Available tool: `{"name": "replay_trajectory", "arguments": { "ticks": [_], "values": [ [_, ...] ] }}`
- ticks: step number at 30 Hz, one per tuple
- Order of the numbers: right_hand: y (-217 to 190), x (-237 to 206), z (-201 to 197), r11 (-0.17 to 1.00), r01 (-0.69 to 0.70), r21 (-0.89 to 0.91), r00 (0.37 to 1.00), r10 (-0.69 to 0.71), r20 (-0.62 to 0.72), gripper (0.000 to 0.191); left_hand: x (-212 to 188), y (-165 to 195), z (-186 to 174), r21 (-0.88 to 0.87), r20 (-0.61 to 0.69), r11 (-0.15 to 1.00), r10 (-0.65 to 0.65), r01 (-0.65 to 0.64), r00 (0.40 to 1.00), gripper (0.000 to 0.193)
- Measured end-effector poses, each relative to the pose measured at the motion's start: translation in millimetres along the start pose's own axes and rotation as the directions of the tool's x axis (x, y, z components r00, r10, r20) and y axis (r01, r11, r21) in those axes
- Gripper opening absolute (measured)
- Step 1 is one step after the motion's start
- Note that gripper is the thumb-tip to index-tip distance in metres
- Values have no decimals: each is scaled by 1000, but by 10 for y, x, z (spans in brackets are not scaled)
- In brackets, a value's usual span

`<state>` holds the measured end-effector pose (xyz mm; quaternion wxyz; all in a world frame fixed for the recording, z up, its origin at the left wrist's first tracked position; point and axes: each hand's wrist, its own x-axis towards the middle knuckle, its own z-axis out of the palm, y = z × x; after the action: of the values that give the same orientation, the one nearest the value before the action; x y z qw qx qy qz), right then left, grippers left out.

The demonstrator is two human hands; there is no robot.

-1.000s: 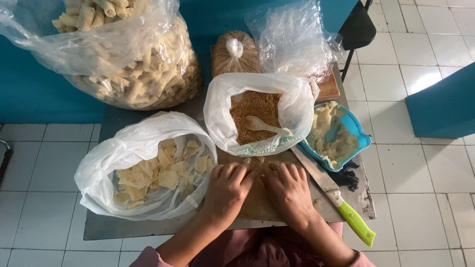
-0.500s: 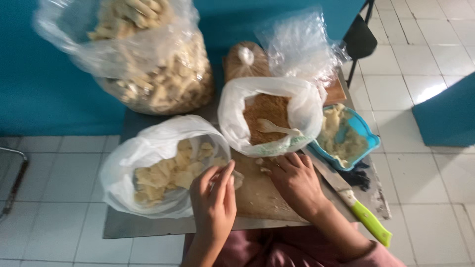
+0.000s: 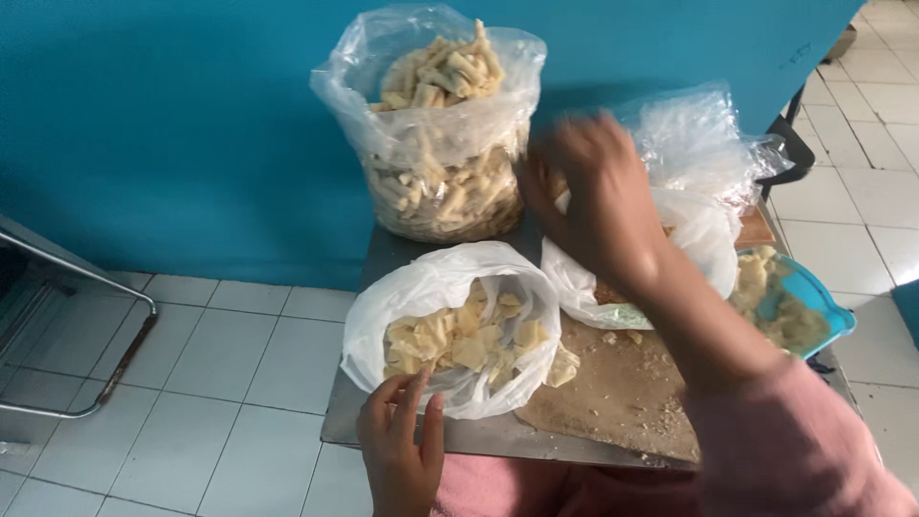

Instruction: The person tears dried snack pieces by hand on a small board and drops the broken pieces into a plastic bag. They then hand the filled bag to another person and place the knife into a bag.

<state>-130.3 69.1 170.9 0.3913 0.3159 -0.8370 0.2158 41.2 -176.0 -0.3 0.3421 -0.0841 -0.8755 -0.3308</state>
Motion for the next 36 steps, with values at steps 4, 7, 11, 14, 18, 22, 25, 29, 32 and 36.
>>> {"name": "replay_trajectory", "arguments": {
  "ticks": [4,7,11,14,18,22,25,29,32,36],
  "values": [
    [165,831,504,994,47,-100,988,-61,-144,6,-42,-97,-28,22,-37,999,-27,28,999,40],
    [193,1116,750,985,77,-155,982,-102,-158,6,-52,-124,-11,0,-20,999,-34,34,999,42],
    [155,1056,755,971,115,-209,971,-154,-182,2,-39,-128,33,-47,9,999,-26,26,1000,44],
    [54,780,533,986,95,-137,976,-119,-180,3,-25,-118,52,-14,11,1000,-12,12,1000,44],
    [-241,21,247,997,66,26,998,-66,5,9,0,-105,63,17,98,999,-46,45,994,40],
    [-503,-705,427,974,219,54,864,-220,454,11,-7,-66,151,84,129,995,36,-47,991,36],
    [-542,-1152,572,979,79,187,805,-174,567,24,-106,-9,226,-1,178,991,130,-132,975,26],
    [-396,-1443,646,947,-269,176,772,102,627,25,-192,26,312,-117,273,991,101,-71,957,18],
    [-338,-1370,852,996,76,53,746,-92,660,6,-124,98,364,-204,250,975,-31,83,968,21],
    [-299,-1200,935,895,-297,333,839,78,539,14,207,158,475,-229,79,970,-61,78,995,27]
  ]
}}
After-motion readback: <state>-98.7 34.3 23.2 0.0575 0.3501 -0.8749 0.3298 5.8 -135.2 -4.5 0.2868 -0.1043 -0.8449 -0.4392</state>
